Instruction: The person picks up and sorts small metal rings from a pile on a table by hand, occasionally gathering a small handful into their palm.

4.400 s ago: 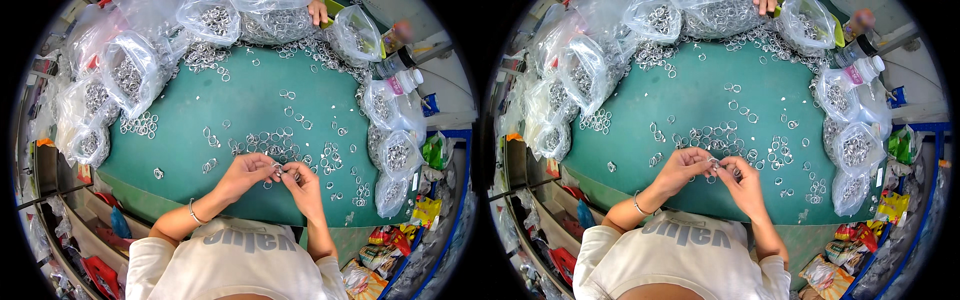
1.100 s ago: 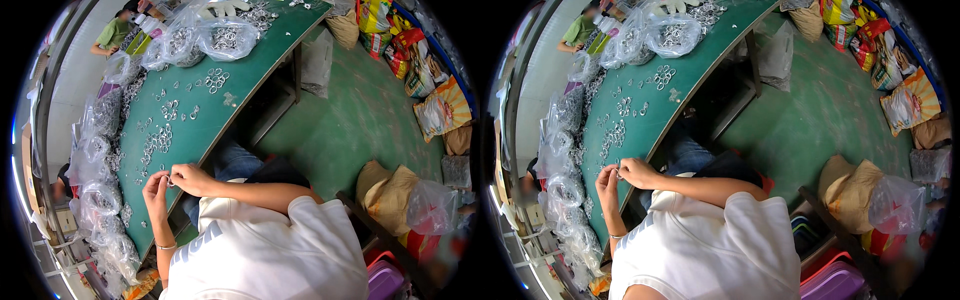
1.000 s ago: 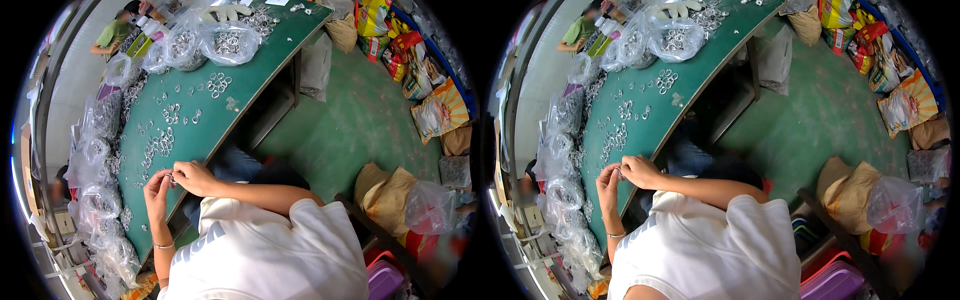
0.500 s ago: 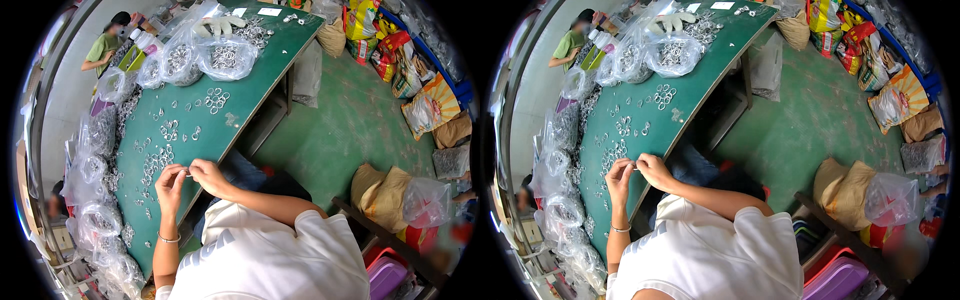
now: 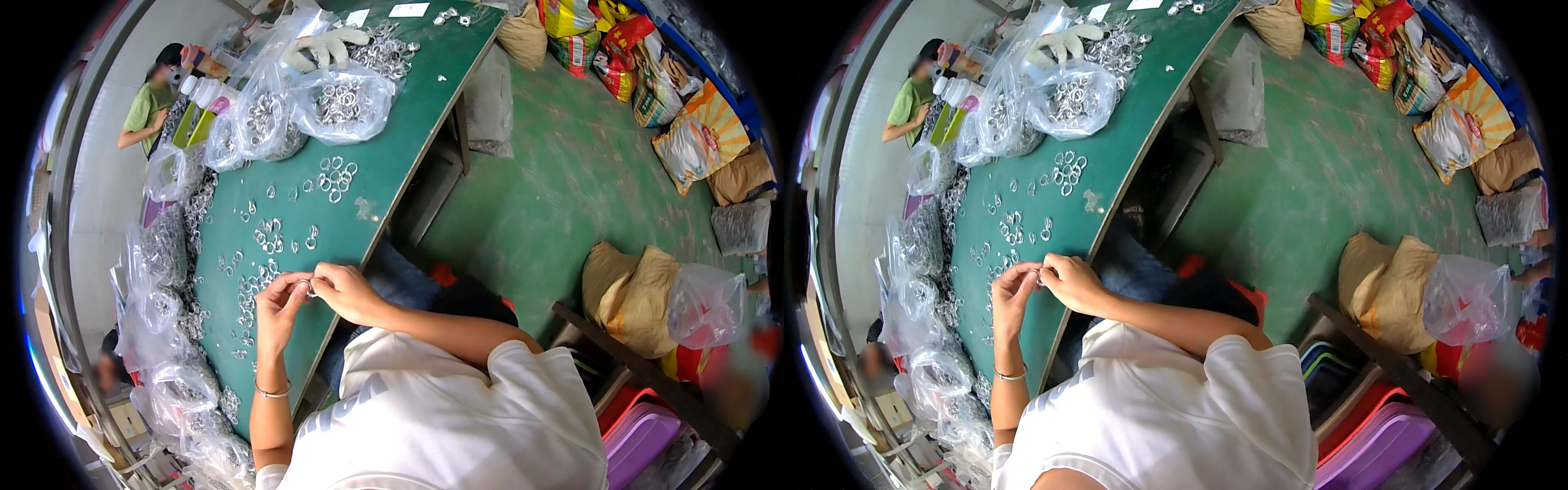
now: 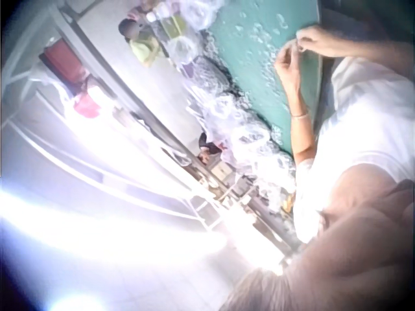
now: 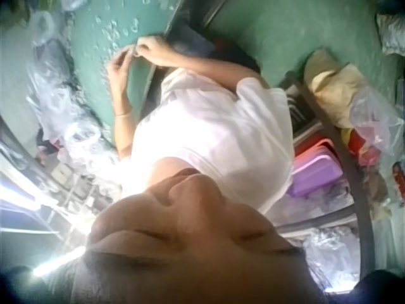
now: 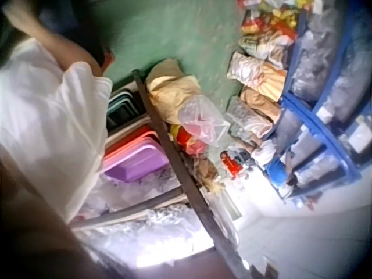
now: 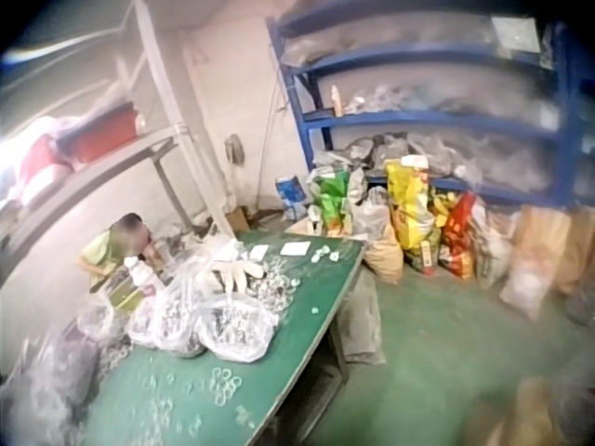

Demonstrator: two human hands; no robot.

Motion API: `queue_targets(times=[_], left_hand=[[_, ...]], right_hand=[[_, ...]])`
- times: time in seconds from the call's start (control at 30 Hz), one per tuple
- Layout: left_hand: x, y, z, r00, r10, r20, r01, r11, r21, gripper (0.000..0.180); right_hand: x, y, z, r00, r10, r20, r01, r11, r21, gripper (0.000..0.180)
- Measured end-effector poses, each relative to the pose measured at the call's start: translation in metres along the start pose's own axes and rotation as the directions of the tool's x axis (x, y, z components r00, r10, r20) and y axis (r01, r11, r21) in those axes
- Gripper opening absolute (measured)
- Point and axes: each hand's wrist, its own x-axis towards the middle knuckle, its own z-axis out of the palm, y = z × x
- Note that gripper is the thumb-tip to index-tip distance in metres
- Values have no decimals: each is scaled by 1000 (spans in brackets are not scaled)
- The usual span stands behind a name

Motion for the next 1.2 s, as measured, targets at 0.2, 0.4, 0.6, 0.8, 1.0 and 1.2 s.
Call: queue_targets(times=[0.2,0.4,0.6,0.8,1.0,1.2], left_hand=[[46,15,19,932,329,-153,-275,916,294,5],[92,5,40,820,537,-199,-275,673,686,15],[122,46,87,799,599,58,-393,447,804,31],[196,79,155,627,525,576,-777,367,511,35],[230,64,168,798,356,487,-603,448,660,63],[236,69,159,814,256,521,-578,436,690,90]], right_hand=[[9,-13,-34,933,-194,-304,194,980,-31,11],[-28,62,-126,773,-97,-627,-71,969,-237,12],[-32,214,-204,729,300,-615,-556,784,-277,23],[42,276,-223,659,398,-639,-676,686,-270,24],[99,348,-220,792,281,-541,-584,605,-541,21],[173,453,-204,854,416,-314,-487,422,-765,23]])
